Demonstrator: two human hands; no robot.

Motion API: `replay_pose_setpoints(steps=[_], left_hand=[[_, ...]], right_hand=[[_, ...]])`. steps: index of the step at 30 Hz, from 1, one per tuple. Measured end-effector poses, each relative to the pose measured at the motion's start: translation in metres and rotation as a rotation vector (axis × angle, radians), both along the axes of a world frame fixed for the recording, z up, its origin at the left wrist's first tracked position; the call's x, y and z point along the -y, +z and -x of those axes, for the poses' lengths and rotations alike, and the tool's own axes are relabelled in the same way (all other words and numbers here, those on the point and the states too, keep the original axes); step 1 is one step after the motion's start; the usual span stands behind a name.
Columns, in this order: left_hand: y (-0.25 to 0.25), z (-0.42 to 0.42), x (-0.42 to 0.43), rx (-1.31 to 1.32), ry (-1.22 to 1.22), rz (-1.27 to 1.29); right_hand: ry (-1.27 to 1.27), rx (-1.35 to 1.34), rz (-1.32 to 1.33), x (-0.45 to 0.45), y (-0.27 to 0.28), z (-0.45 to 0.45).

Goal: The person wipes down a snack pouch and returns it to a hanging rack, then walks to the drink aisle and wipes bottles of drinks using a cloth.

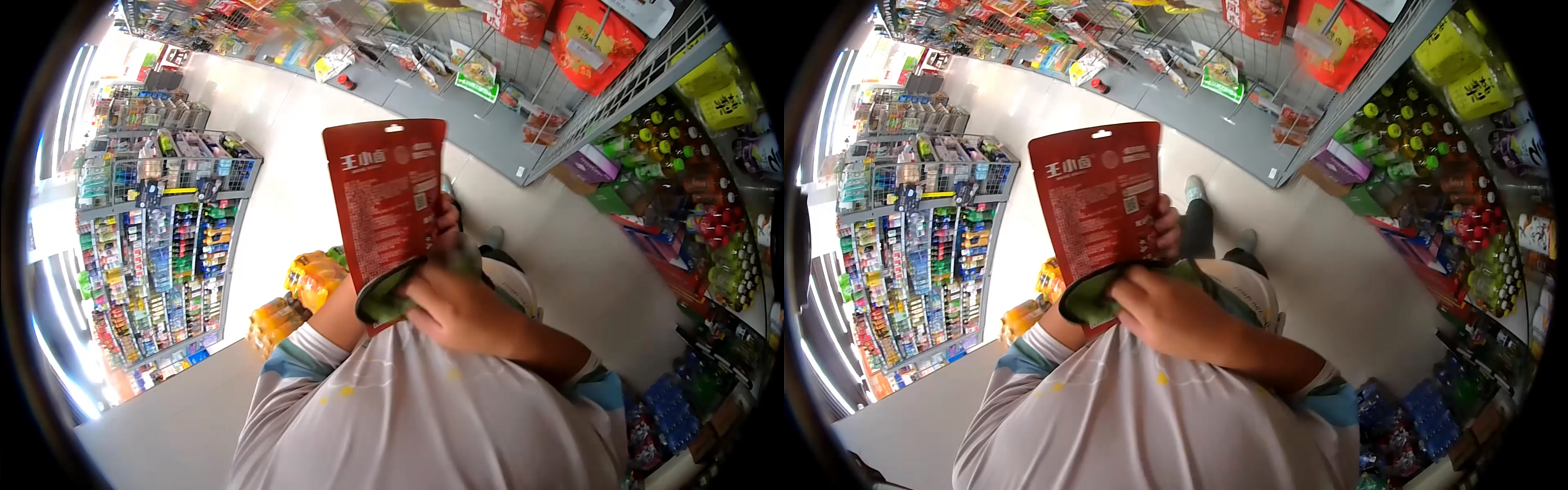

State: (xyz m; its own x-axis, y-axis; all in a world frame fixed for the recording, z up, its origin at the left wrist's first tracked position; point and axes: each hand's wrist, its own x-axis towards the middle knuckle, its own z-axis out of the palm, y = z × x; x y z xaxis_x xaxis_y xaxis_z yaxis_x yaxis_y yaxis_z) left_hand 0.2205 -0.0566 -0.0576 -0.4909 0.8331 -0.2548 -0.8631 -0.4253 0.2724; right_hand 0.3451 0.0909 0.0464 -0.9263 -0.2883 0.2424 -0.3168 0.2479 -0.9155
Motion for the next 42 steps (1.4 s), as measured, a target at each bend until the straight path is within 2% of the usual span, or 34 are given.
replay_pose_setpoints(steps=[1,3,7,10,11,15,16,18,20,21,23,24,26,27,29,30,33,35,37,39,41,42], left_hand=[[0.008,-0.005,-0.001,0.004,0.003,0.016],[0.018,-0.014,-0.001,-0.007,0.006,0.042],[0.041,-0.029,0.011,-0.07,0.056,0.125],[0.054,-0.035,0.014,-0.127,0.086,0.179],[0.058,-0.036,0.014,-0.144,0.09,0.197],[0.066,-0.035,0.011,-0.234,0.11,0.297],[0.068,-0.036,0.006,-0.264,0.118,0.334],[0.075,-0.033,-0.001,-0.322,0.097,0.381],[0.071,-0.028,-0.004,-0.273,-0.001,0.287],[0.068,-0.024,-0.002,-0.193,-0.096,0.137],[0.076,-0.023,0.007,-0.168,-0.108,0.187],[0.073,-0.022,0.011,-0.156,-0.08,0.127],[0.074,-0.02,0.014,-0.125,-0.032,0.1],[0.071,-0.017,0.015,-0.127,-0.024,0.098],[0.061,-0.013,0.019,-0.067,-0.002,-0.139],[0.067,-0.011,0.022,-0.01,0.025,-0.11],[0.063,-0.005,0.034,0.016,0.006,0.033],[0.061,-0.008,0.038,0.049,0.094,0.04],[0.049,0.003,0.048,-0.067,0.028,-0.106],[0.051,0.002,0.052,-0.101,0.1,0.033],[0.054,0.013,0.056,-0.164,0.105,0.467],[0.073,0.015,0.047,-0.177,0.1,0.533]], right_hand=[[-0.002,0.005,0.012,0.001,0.002,0.006],[-0.202,-0.133,-0.046,0.001,0.004,0.022],[-0.511,-0.189,-0.091,-0.017,0.013,0.06],[-0.671,-0.293,-0.014,-0.03,-0.004,0.087],[-0.681,-0.216,0.071,-0.029,-0.005,0.087],[-0.532,-0.139,0.018,-0.015,-0.018,0.07],[-0.535,-0.21,0.028,-0.007,-0.027,0.064],[-0.389,-0.052,0.021,0.0,-0.029,0.044],[-0.284,0.03,0.079,0.007,-0.034,0.028],[-0.262,-0.031,0.106,0.01,-0.03,0.026],[-0.081,0.099,0.143,0.005,-0.027,0.018],[-0.077,0.097,0.14,0.005,-0.03,0.016],[0.028,0.161,0.287,0.003,-0.042,0.01],[0.035,0.159,0.284,-0.001,-0.046,0.007],[-0.024,0.607,0.575,-0.009,-0.053,0.002],[-0.083,0.647,0.661,-0.01,-0.044,0.004],[-0.114,0.794,0.889,-0.022,-0.067,-0.004],[-0.133,0.767,0.842,-0.027,-0.072,-0.004],[-0.151,0.741,0.794,-0.025,-0.063,0.002],[-0.072,0.539,0.713,-0.017,-0.046,0.009],[0.002,0.519,0.71,-0.018,-0.044,0.011],[-0.003,0.481,0.775,-0.013,-0.036,0.013]])
